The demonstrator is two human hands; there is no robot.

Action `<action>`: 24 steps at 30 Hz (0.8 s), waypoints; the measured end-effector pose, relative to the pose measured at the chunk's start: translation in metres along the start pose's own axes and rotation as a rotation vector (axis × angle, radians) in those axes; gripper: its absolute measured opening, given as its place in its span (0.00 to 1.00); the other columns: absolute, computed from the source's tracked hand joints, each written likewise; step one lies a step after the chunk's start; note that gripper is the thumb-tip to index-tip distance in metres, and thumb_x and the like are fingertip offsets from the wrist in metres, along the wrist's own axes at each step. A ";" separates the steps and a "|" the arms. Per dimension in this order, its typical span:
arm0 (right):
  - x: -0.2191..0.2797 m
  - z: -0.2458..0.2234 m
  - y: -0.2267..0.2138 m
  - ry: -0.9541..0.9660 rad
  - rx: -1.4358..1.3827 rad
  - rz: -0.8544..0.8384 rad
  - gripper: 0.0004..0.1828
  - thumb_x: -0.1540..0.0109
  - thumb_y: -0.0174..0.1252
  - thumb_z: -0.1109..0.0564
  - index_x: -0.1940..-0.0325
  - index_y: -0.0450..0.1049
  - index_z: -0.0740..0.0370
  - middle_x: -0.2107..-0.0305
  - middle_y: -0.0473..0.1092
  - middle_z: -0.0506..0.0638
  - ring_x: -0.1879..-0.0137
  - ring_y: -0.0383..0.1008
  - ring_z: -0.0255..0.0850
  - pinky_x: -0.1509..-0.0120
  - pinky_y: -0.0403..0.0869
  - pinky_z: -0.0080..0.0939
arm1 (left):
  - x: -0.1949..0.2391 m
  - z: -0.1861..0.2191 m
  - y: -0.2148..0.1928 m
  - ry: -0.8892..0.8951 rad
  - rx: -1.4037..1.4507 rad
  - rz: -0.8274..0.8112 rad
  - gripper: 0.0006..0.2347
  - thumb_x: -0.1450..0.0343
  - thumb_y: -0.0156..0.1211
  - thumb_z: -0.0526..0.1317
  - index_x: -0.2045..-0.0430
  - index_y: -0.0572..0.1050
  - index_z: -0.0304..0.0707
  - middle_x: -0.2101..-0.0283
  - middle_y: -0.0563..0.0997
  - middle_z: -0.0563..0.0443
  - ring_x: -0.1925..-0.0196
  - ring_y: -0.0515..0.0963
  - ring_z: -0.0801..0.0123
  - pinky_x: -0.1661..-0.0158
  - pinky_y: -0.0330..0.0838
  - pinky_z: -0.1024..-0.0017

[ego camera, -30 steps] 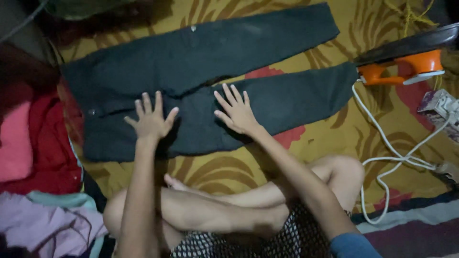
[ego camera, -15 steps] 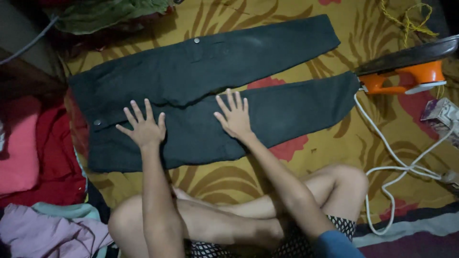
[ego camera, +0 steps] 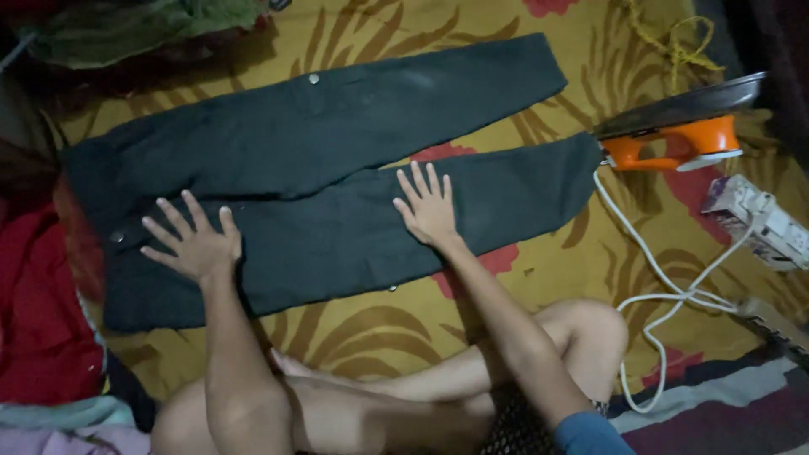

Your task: The recorder is ironing a pair of dark trousers using an electric iron on a flat padded surface.

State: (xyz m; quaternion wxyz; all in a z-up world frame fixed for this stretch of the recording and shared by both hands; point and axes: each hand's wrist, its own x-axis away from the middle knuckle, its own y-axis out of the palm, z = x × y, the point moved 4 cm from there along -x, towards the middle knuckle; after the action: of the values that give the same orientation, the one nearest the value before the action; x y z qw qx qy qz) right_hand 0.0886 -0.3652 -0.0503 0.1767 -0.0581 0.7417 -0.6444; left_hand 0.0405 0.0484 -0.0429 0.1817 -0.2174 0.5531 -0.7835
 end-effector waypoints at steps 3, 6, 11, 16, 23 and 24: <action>-0.010 0.002 -0.001 -0.035 -0.033 0.020 0.35 0.30 0.45 0.35 0.21 0.56 0.46 0.23 0.48 0.56 0.19 0.46 0.58 0.21 0.45 0.70 | -0.011 -0.006 -0.008 0.001 -0.015 0.047 0.33 0.25 0.30 0.64 0.23 0.44 0.57 0.20 0.34 0.47 0.21 0.27 0.42 0.31 0.21 0.31; -0.001 0.002 -0.003 -0.064 -0.058 0.021 0.36 0.31 0.47 0.35 0.21 0.58 0.47 0.24 0.49 0.57 0.20 0.46 0.60 0.22 0.46 0.70 | -0.003 -0.007 0.004 -0.006 0.001 0.048 0.32 0.25 0.34 0.60 0.24 0.46 0.56 0.20 0.36 0.48 0.20 0.30 0.40 0.31 0.22 0.29; -0.010 -0.020 -0.010 0.077 -0.003 0.150 0.36 0.33 0.50 0.34 0.24 0.61 0.47 0.25 0.50 0.57 0.21 0.48 0.59 0.22 0.46 0.73 | -0.001 0.051 0.019 0.071 -0.130 0.423 0.32 0.21 0.43 0.53 0.20 0.53 0.38 0.20 0.41 0.28 0.22 0.38 0.27 0.40 0.24 0.21; -0.032 -0.097 -0.009 -0.033 -0.187 0.191 0.35 0.31 0.50 0.35 0.21 0.59 0.48 0.23 0.50 0.60 0.19 0.48 0.60 0.21 0.46 0.76 | 0.008 0.092 0.018 0.353 0.120 0.268 0.30 0.21 0.40 0.59 0.25 0.58 0.44 0.21 0.48 0.34 0.21 0.44 0.35 0.35 0.25 0.22; -0.048 -0.104 0.000 -0.082 -0.127 0.101 0.37 0.33 0.50 0.33 0.22 0.59 0.46 0.25 0.50 0.59 0.20 0.47 0.59 0.23 0.43 0.76 | 0.011 0.082 0.033 0.352 0.057 0.251 0.30 0.24 0.41 0.62 0.27 0.59 0.51 0.23 0.52 0.41 0.21 0.46 0.45 0.36 0.24 0.23; -0.045 -0.104 0.001 -0.074 -0.133 0.099 0.36 0.32 0.49 0.33 0.23 0.60 0.46 0.24 0.50 0.58 0.20 0.47 0.59 0.22 0.43 0.76 | 0.015 0.081 0.034 0.354 0.048 0.266 0.30 0.23 0.41 0.62 0.27 0.60 0.50 0.22 0.53 0.41 0.21 0.46 0.44 0.35 0.24 0.24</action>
State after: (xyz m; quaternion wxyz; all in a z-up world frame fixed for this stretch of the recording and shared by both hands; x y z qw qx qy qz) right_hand 0.0953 -0.2533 -0.0319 0.2315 -0.0568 0.7778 -0.5815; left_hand 0.0734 -0.0339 -0.0489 0.1888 0.0027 0.5815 -0.7913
